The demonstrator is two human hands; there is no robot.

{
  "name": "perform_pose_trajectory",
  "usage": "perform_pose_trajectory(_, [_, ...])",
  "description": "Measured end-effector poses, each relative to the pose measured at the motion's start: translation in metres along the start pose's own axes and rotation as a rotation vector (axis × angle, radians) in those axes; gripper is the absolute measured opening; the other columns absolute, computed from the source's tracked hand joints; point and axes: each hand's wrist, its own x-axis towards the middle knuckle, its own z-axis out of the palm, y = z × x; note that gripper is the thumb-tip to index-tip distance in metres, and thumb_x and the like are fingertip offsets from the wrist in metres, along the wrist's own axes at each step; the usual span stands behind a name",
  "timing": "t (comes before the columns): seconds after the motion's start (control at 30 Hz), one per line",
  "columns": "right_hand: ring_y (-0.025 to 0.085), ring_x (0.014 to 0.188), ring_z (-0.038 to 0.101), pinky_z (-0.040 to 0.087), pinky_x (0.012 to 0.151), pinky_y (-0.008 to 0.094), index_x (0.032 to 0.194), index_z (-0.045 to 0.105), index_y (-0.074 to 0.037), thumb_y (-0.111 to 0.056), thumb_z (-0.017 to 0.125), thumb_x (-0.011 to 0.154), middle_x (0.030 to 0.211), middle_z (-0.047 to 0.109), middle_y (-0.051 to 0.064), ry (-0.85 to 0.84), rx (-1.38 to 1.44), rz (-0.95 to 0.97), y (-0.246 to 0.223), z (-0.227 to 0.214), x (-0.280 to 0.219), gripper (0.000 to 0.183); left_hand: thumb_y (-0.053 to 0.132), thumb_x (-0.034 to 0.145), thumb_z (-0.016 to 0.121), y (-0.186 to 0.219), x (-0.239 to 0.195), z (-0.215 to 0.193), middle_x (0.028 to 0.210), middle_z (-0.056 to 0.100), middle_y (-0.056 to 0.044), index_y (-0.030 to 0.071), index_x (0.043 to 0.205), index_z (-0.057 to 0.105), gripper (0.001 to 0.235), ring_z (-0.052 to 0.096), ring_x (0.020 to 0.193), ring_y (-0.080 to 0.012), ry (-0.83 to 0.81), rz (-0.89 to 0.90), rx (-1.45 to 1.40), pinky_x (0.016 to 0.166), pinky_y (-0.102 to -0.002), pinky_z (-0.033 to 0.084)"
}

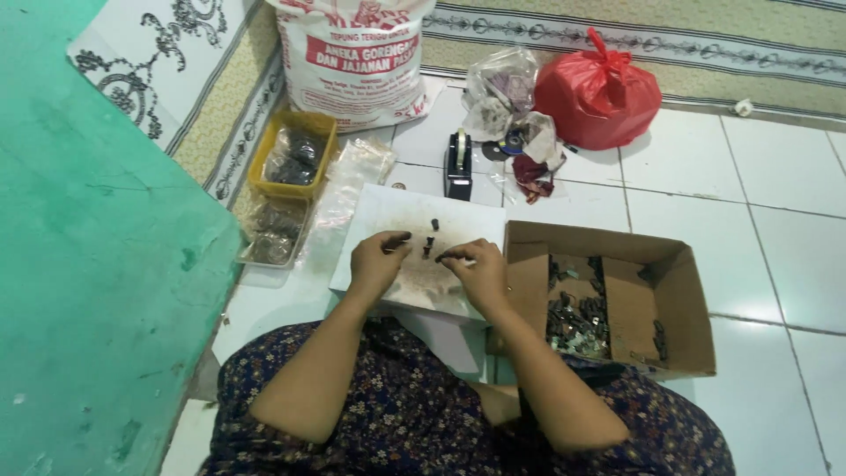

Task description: The person sits on the floor and repeatedly picks small dark metal parts from a cardboard box, places them into clear plastic bags, and sets the filled bags into a yellow container. The person also places some loose parts onto a white board during the process.

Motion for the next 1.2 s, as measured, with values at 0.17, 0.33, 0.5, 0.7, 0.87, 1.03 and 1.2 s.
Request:
perform_pose_trajectory(0.17, [0.023, 0.107, 0.051, 0.049, 0.086, 0.035, 0.092, 0.079, -0.017, -0.024, 0.081, 0.086, 0.104, 0.057, 0.002, 0.111, -0.326, -0.191, -0.016, 0.054, 0.018, 0.009, 0.018, 0.085, 0.081, -0.034, 0.033, 0.009, 0.098, 0.079, -0.014, 0.015, 0.113, 0.080, 0.029, 0.077, 0.087, -0.0269, 0.100, -0.004, 0.024, 0.071, -0.035, 0.063])
perform_pose_trajectory(0.33, [0.024, 0.108, 0.049, 0.044, 0.086, 0.039, 0.089, 0.078, -0.017, -0.026, 0.081, 0.085, 0.104, 0.054, 0.001, 0.139, -0.512, -0.247, -0.019, 0.080, 0.029, 0.011, 0.019, 0.086, 0.077, -0.035, 0.035, 0.022, 0.101, 0.079, -0.010, 0.018, 0.113, 0.079, 0.027, 0.077, 0.091, -0.0245, 0.064, 0.040, 0.119, 0.079, -0.034, 0.062])
perform_pose_trajectory(0.5, [0.027, 0.105, 0.050, 0.045, 0.083, 0.041, 0.084, 0.078, -0.015, -0.019, 0.079, 0.079, 0.101, 0.055, 0.004, 0.158, -0.591, -0.317, -0.009, 0.087, 0.029, 0.007, 0.014, 0.091, 0.070, -0.019, 0.020, 0.021, 0.109, 0.078, -0.013, 0.012, 0.116, 0.077, 0.025, 0.076, 0.098, -0.0276, -0.011, 0.025, 0.204, 0.080, -0.038, 0.062])
perform_pose_trajectory(0.7, [0.028, 0.109, 0.050, 0.044, 0.088, 0.044, 0.096, 0.078, -0.016, -0.017, 0.079, 0.080, 0.108, 0.056, 0.004, 0.101, -0.529, -0.278, -0.021, 0.047, 0.019, 0.016, 0.008, 0.091, 0.067, 0.009, 0.002, 0.009, 0.114, 0.074, -0.019, 0.006, 0.122, 0.074, 0.031, 0.071, 0.108, -0.0364, 0.103, 0.124, 0.278, 0.090, -0.046, 0.058])
perform_pose_trajectory(0.87, [0.029, 0.108, 0.055, 0.045, 0.088, 0.046, 0.101, 0.078, -0.019, -0.021, 0.079, 0.083, 0.108, 0.059, 0.007, 0.143, -0.632, -0.172, 0.020, -0.052, 0.006, 0.017, 0.004, 0.087, 0.073, 0.021, -0.021, 0.030, 0.105, 0.073, -0.012, 0.010, 0.116, 0.074, 0.030, 0.070, 0.094, -0.0286, 0.237, 0.488, 0.289, 0.082, -0.041, 0.057])
perform_pose_trajectory(1.03, [0.031, 0.113, 0.063, 0.049, 0.092, 0.050, 0.113, 0.078, -0.016, -0.030, 0.075, 0.090, 0.115, 0.068, 0.014, 0.025, -0.799, 0.131, 0.118, -0.134, -0.005, 0.027, 0.009, 0.090, 0.073, 0.020, -0.037, 0.091, 0.109, 0.069, -0.008, 0.018, 0.121, 0.070, 0.033, 0.067, 0.102, -0.0296, 0.048, 0.708, 0.360, 0.091, -0.044, 0.055])
perform_pose_trajectory(1.2, [0.034, 0.103, 0.073, 0.055, 0.088, 0.049, 0.108, 0.082, -0.015, -0.015, 0.073, 0.088, 0.101, 0.079, 0.013, 0.057, -0.526, 0.284, 0.259, -0.143, -0.007, 0.022, 0.012, 0.089, 0.070, 0.046, -0.069, 0.170, 0.103, 0.070, -0.015, 0.005, 0.105, 0.074, 0.018, 0.068, 0.100, -0.0340, -0.324, 0.709, 0.458, 0.089, -0.042, 0.056])
